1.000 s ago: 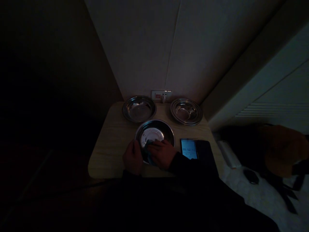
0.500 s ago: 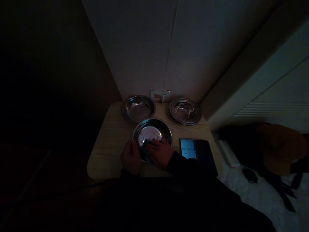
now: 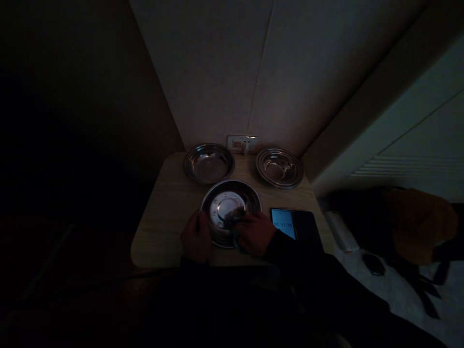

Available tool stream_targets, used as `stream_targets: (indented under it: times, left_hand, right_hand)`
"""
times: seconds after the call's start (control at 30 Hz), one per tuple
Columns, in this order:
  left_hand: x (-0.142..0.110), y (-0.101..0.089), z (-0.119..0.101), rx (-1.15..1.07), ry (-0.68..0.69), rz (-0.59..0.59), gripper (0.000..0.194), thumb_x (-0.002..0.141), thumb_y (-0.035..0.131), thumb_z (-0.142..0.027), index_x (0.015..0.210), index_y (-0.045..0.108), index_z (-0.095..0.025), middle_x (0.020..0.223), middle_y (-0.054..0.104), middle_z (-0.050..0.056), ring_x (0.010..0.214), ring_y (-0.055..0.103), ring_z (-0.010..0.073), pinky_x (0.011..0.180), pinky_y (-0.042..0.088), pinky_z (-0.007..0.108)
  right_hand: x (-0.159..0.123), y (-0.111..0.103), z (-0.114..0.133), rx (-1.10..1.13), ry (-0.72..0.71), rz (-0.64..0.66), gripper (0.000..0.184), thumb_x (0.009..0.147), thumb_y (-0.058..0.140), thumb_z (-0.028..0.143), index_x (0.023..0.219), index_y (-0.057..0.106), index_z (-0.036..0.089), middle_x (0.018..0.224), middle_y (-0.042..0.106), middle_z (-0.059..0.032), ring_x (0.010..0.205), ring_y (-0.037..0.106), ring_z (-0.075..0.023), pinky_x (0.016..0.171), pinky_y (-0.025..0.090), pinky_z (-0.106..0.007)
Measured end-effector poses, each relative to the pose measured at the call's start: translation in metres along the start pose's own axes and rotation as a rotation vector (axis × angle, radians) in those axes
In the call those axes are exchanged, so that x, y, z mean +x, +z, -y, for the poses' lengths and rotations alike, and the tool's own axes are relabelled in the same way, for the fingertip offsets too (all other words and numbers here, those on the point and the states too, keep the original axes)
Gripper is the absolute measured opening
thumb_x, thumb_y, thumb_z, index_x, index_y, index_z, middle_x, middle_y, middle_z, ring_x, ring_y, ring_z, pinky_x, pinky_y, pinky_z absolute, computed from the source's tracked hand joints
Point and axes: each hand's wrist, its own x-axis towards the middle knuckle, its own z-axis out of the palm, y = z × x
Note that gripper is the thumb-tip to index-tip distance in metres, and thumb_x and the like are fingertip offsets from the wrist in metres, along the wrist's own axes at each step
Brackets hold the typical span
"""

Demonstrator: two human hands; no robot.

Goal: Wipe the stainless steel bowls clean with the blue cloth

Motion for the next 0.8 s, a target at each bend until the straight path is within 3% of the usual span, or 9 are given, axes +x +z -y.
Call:
stream_targets:
  times: [0.17,0.43,0.8]
  left_hand:
    - [0.007,-0.006,0.002,-0.011,-0.062,-0.014,0.035,0.081,0.043,-0.038,0.093,0.066,-0.015,0.088,0.069,0.009,0.081,0.062,0.0178,0.069,0.048,0.026]
    - [0.007,-0.012,-0.004,-0.180,-0.160,0.026,0.042,0.076,0.049,-0.044,0.104,0.062,-0.015,0.092,0.068,0.009,0.085,0.061,0.0195,0.071,0.049,0.028]
    - [-0.025,-0.005,0.016,-0.432,-0.075,0.037,0.050,0.074,0.053,-0.042,0.116,0.049,-0.015,0.111,0.056,0.011,0.094,0.057,0.0195,0.077,0.048,0.030]
  right_hand:
    - [-0.010,-0.007,-0.001,-0.003,0.079,-0.104,0.029,0.085,0.043,0.028,0.108,0.057,0.017,0.108,0.063,-0.0095,0.100,0.050,-0.0240,0.082,0.032,-0.039]
    - [-0.026,0.026,0.018,0.106,0.063,-0.202,0.039,0.085,0.045,0.030,0.122,0.049,0.020,0.128,0.051,-0.0070,0.113,0.043,-0.0255,0.089,0.033,-0.041]
    - [-0.017,0.045,0.024,0.258,0.110,-0.492,0.036,0.087,0.044,0.026,0.119,0.052,0.013,0.124,0.053,-0.0139,0.112,0.049,-0.0240,0.091,0.044,-0.041]
